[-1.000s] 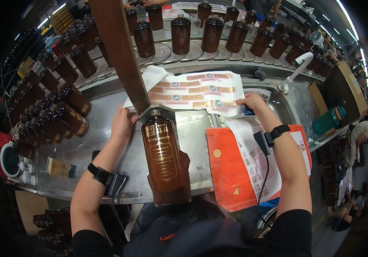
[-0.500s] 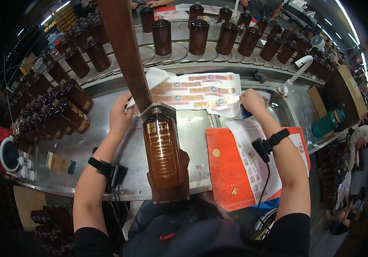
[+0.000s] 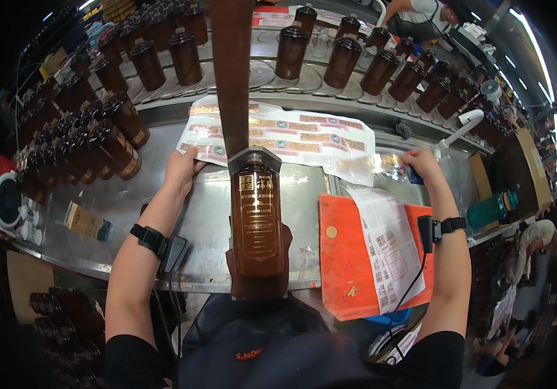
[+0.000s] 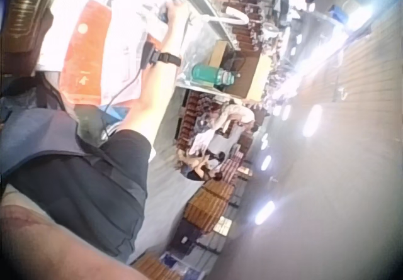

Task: Labeling brown glass liquor bottles on a production line and cleaning them with a cloth.

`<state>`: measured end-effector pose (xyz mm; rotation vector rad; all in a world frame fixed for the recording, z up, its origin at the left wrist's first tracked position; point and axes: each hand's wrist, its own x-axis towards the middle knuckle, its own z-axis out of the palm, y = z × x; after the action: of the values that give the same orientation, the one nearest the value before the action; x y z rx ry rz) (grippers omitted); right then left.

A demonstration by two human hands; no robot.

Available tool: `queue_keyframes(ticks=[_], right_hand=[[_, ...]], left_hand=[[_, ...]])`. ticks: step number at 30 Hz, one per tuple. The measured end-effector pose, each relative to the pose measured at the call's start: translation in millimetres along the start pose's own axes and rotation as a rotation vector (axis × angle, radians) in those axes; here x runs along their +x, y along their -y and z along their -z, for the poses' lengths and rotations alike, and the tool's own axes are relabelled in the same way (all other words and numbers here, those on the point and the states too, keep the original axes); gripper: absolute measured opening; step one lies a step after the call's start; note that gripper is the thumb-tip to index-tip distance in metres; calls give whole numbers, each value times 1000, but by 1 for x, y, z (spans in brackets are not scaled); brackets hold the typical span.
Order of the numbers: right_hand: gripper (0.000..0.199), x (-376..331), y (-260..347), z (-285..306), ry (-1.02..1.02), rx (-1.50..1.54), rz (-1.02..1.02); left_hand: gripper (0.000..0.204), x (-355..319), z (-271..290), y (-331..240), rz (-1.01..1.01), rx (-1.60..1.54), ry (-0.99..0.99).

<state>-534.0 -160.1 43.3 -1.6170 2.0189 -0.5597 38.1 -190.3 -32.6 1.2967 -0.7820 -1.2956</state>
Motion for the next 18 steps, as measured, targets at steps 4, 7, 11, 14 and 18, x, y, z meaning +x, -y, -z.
queue_keyframes(ticks=[4, 7, 11, 14, 18], right_hand=[[24, 20, -103, 5, -57, -348, -152], [35, 30, -150, -9, -36, -535, -264], [35, 32, -144, -14, -34, -650, -226], [28, 18, -96, 1, -116, -560, 16], [28, -28, 6, 20, -124, -398, 74]], left_hand=[[31, -6, 0, 0, 25, 16, 17], [31, -10, 0, 1, 33, -84, -27], [39, -10, 6, 3, 18, -151, 11], [52, -13, 16, -3, -89, 133, -187], [51, -48, 21, -23, -376, 470, -418]])
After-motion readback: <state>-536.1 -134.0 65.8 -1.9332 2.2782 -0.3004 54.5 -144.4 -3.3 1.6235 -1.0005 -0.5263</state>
